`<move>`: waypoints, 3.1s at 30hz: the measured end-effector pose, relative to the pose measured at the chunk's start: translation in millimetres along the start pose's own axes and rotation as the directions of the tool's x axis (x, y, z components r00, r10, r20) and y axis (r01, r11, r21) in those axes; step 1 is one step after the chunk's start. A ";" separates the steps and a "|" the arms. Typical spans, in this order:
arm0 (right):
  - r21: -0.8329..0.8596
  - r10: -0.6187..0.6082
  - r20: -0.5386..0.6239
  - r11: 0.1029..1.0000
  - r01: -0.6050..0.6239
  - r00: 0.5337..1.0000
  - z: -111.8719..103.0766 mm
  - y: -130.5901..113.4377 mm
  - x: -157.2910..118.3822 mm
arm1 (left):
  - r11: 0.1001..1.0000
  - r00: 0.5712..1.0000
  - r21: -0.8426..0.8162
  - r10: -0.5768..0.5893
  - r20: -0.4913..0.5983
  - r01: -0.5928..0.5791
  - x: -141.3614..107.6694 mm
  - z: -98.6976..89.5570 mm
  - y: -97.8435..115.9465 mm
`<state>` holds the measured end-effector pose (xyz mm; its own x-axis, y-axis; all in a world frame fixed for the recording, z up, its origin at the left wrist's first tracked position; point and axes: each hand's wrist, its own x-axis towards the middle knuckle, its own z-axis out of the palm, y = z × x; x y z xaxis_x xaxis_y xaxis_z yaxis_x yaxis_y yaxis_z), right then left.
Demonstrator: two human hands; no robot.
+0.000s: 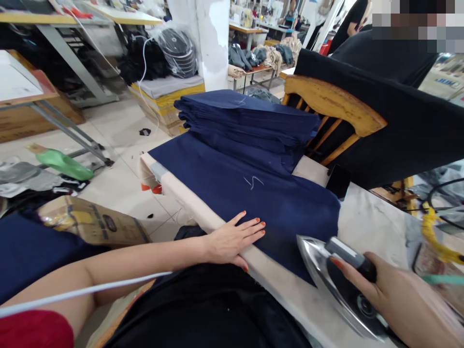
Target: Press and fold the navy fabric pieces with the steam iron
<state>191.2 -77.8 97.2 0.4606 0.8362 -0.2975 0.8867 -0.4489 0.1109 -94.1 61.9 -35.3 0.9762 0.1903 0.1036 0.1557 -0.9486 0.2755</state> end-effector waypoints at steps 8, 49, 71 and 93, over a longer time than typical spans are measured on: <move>0.000 -0.267 0.081 0.963 0.268 0.960 -13.4 -108.3 30.6 | 0.979 0.984 0.097 -0.180 0.018 0.177 -45.7 -25.1 -51.3; 0.022 -0.190 0.260 0.981 0.191 0.947 7.8 -59.1 -8.8 | 0.959 0.972 0.155 -0.235 -0.030 0.237 -57.0 -23.6 -64.5; 0.090 -0.015 0.070 0.996 0.009 0.997 29.3 15.6 18.3 | 0.954 0.975 0.207 -0.223 0.008 0.217 -55.9 -22.3 -70.4; 0.114 0.044 0.094 0.992 -0.055 0.995 35.4 39.8 18.6 | 0.944 0.969 0.240 -0.243 0.045 0.226 -53.0 -23.7 -69.6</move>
<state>233.6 -91.3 62.5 0.4935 0.7825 -0.3797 0.8496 -0.5270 0.0183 -160.3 123.7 -37.3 0.9149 0.4037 -0.0096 0.4036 -0.9133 0.0544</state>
